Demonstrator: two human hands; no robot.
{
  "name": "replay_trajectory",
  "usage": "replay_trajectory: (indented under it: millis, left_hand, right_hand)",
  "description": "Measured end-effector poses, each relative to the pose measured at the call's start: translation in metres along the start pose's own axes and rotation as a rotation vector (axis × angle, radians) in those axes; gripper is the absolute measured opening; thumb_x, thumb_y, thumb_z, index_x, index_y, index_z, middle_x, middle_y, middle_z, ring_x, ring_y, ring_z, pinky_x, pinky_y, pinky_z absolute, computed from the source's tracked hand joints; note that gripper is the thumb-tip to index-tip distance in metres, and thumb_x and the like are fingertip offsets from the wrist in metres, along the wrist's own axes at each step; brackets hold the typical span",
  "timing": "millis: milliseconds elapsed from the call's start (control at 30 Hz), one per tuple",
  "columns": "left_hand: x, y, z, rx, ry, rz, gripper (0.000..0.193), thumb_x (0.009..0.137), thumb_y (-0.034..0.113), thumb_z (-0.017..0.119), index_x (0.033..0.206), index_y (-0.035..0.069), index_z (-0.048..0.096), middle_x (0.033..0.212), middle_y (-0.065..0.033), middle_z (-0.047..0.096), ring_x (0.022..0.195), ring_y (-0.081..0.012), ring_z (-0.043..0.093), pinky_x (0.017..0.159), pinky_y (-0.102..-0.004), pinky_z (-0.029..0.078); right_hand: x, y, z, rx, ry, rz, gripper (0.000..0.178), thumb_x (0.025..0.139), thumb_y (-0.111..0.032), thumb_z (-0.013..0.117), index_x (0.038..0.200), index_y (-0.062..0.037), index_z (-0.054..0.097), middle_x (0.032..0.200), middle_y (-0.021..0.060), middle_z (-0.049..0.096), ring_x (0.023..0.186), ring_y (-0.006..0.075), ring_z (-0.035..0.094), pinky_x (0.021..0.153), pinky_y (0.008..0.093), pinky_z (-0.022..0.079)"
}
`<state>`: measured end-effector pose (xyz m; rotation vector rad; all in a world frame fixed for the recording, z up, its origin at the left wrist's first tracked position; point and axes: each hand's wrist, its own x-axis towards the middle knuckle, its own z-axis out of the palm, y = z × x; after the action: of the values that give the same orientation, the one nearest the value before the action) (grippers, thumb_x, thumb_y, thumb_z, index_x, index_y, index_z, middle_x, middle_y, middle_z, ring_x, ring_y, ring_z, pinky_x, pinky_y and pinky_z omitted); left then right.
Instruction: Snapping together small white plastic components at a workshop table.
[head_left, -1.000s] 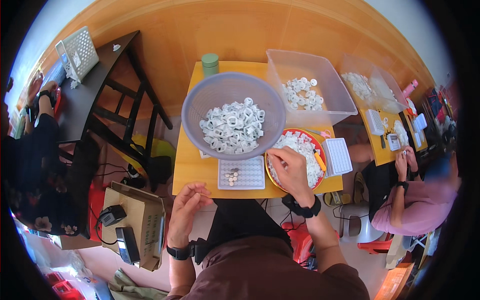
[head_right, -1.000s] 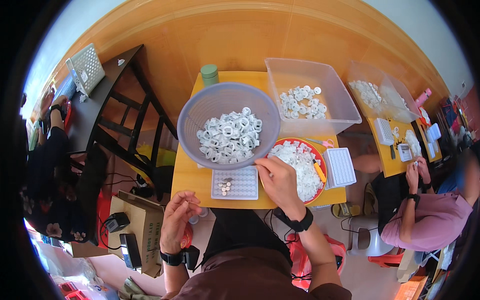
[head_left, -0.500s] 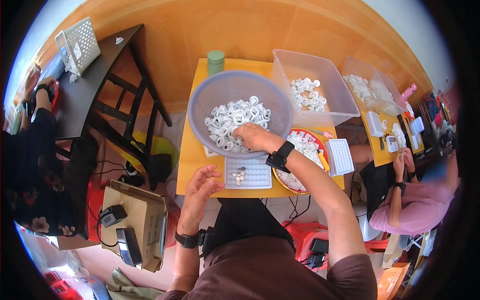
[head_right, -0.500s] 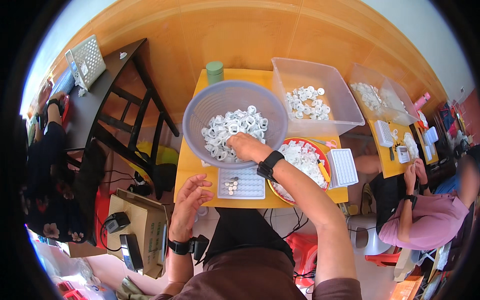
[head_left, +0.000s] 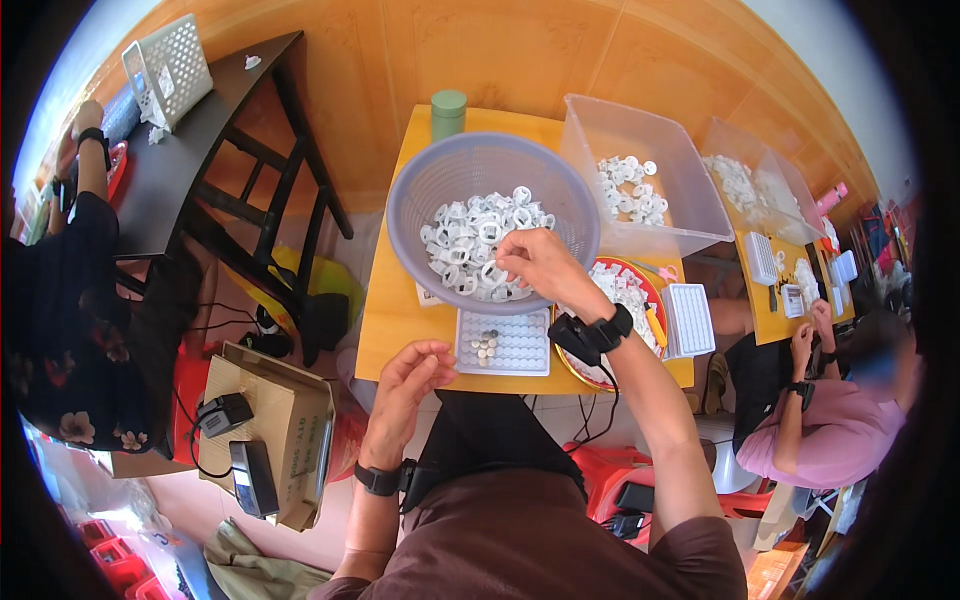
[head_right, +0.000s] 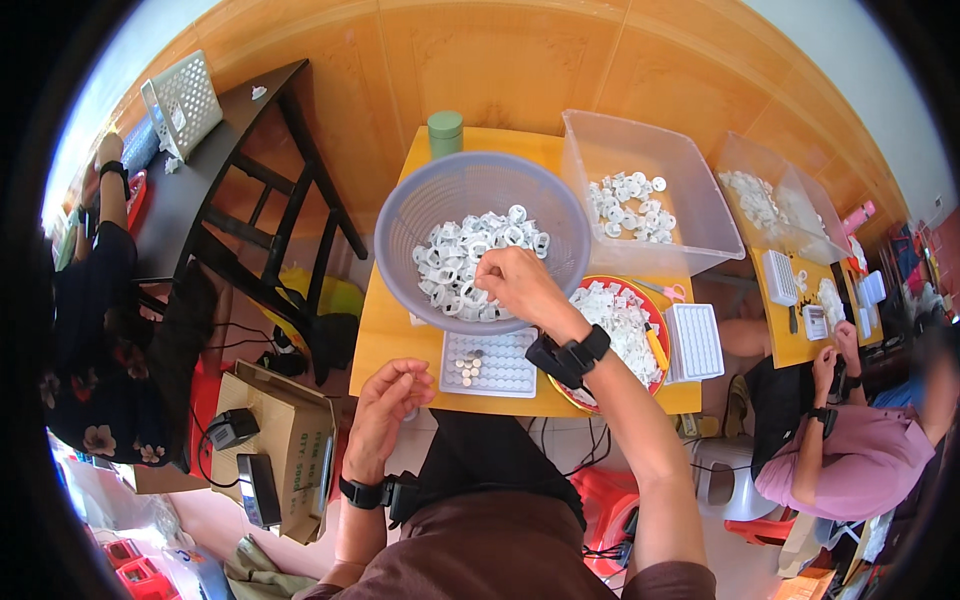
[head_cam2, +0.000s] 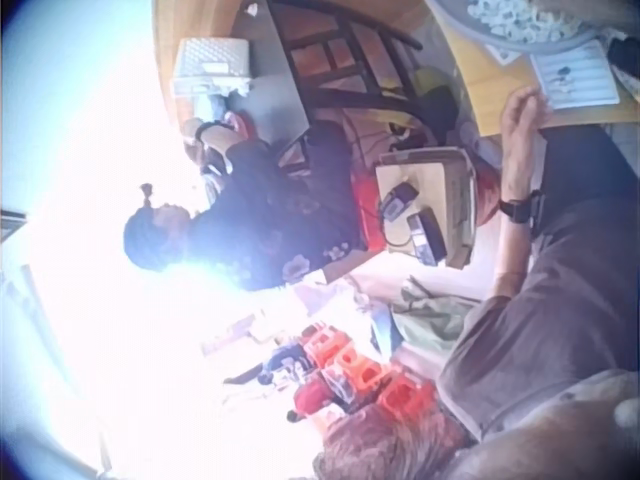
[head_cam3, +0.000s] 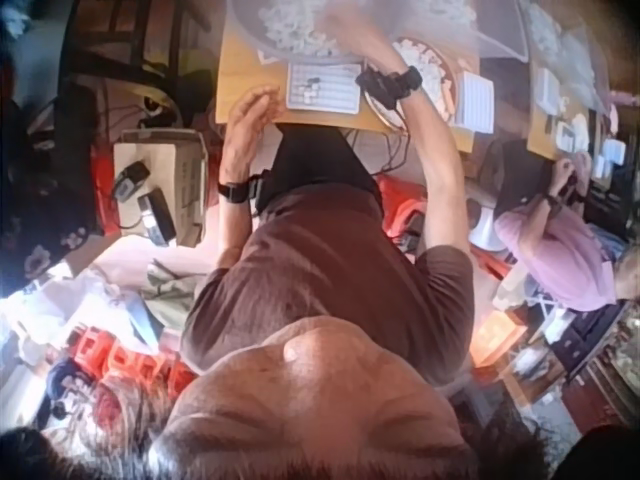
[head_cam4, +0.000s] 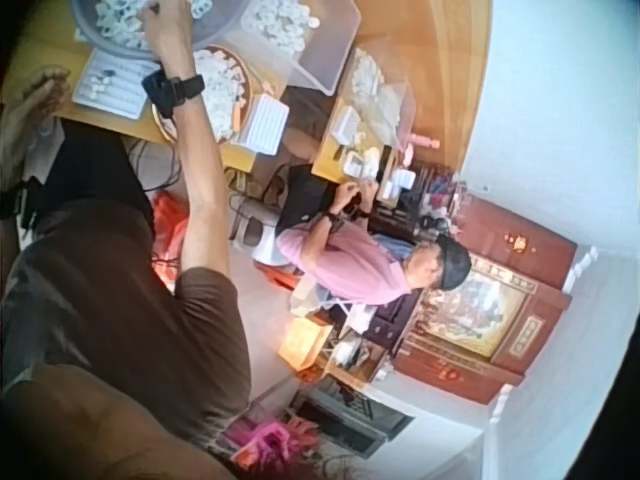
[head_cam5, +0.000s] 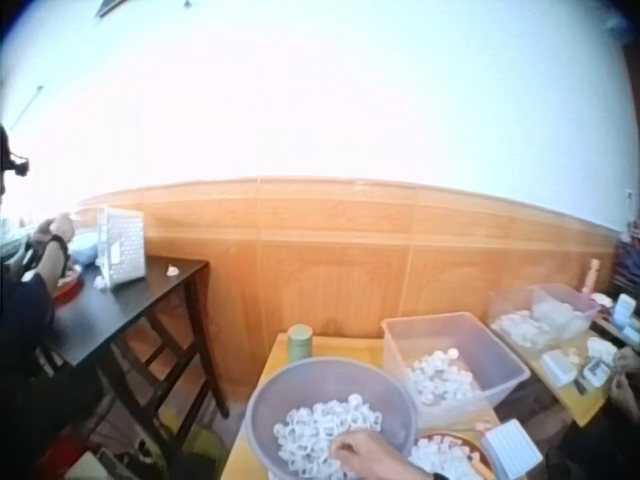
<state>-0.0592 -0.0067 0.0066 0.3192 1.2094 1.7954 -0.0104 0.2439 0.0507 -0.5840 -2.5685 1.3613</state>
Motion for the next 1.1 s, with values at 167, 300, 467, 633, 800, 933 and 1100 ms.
replay_trajectory:
  millis: [167, 300, 467, 633, 800, 933, 1100]
  left_hand:
    - [0.004, 0.0, 0.015, -0.012, -0.02, 0.026, 0.024, 0.091, 0.017, 0.05, 0.11, 0.002, 0.055, 0.097, -0.0081, 0.06, 0.086, -0.0143, 0.058, 0.08, -0.0278, 0.047]
    - [0.007, 0.006, 0.038, -0.105, 0.009, 0.071, 0.032, 0.093, 0.019, 0.048, 0.118, 0.0, 0.051, 0.1, -0.0103, 0.061, 0.088, -0.017, 0.06, 0.081, -0.0289, 0.048]
    - [0.003, -0.008, 0.024, -0.119, -0.137, -0.049, 0.031, 0.089, 0.013, 0.055, 0.117, -0.001, 0.054, 0.101, -0.0093, 0.061, 0.086, -0.0172, 0.062, 0.077, -0.0275, 0.051]
    - [-0.012, -0.032, 0.014, -0.059, -0.213, -0.177, 0.026, 0.084, 0.006, 0.06, 0.108, 0.0, 0.056, 0.098, -0.0107, 0.062, 0.087, -0.0208, 0.063, 0.077, -0.0313, 0.053]
    - [-0.022, -0.044, 0.005, -0.062, -0.179, -0.28, 0.021, 0.083, 0.007, 0.062, 0.103, 0.001, 0.056, 0.097, -0.01, 0.062, 0.087, -0.0206, 0.063, 0.077, -0.0306, 0.053]
    - [-0.02, -0.047, -0.005, -0.21, -0.158, -0.215, 0.023, 0.084, 0.011, 0.061, 0.104, 0.001, 0.054, 0.096, -0.0123, 0.062, 0.085, -0.0211, 0.064, 0.076, -0.029, 0.053]
    - [-0.014, -0.044, -0.01, -0.287, -0.119, -0.166, 0.023, 0.086, 0.013, 0.059, 0.104, 0.001, 0.052, 0.095, -0.0138, 0.062, 0.084, -0.021, 0.064, 0.075, -0.0289, 0.054]
  right_hand:
    - [-0.029, -0.03, -0.005, 0.237, -0.11, 0.061, 0.009, 0.083, -0.008, 0.057, 0.081, -0.0002, 0.057, 0.072, 0.0022, 0.058, 0.064, 0.0092, 0.057, 0.056, 0.0237, 0.048]
    - [-0.047, -0.036, 0.0, 0.268, -0.139, -0.013, 0.009, 0.08, -0.008, 0.056, 0.081, 0.0001, 0.058, 0.067, 0.0086, 0.059, 0.06, 0.0164, 0.06, 0.054, 0.0295, 0.048]
    - [-0.076, -0.032, 0.015, 0.012, -0.23, -0.297, 0.011, 0.079, -0.012, 0.056, 0.076, -0.0011, 0.053, 0.072, 0.0142, 0.055, 0.07, 0.0327, 0.055, 0.062, 0.0406, 0.042]
    - [-0.119, -0.018, 0.04, 0.03, -0.211, -0.216, 0.01, 0.081, -0.011, 0.054, 0.077, -0.0026, 0.051, 0.075, 0.013, 0.053, 0.072, 0.0331, 0.054, 0.061, 0.0416, 0.04]
    - [-0.129, -0.003, 0.057, 0.115, -0.223, -0.149, 0.008, 0.081, -0.011, 0.056, 0.08, -0.0029, 0.055, 0.075, 0.0125, 0.055, 0.072, 0.0307, 0.056, 0.062, 0.0391, 0.042]
    - [-0.114, 0.017, 0.065, 0.107, 0.088, -0.09, 0.006, 0.079, -0.003, 0.058, 0.085, -0.0008, 0.06, 0.075, 0.0111, 0.057, 0.066, 0.0257, 0.057, 0.057, 0.0331, 0.043]
    - [-0.094, 0.022, 0.076, -0.134, 0.385, -0.142, 0.01, 0.079, -0.001, 0.059, 0.088, -0.0008, 0.064, 0.077, 0.0114, 0.059, 0.067, 0.0259, 0.06, 0.058, 0.0321, 0.046]
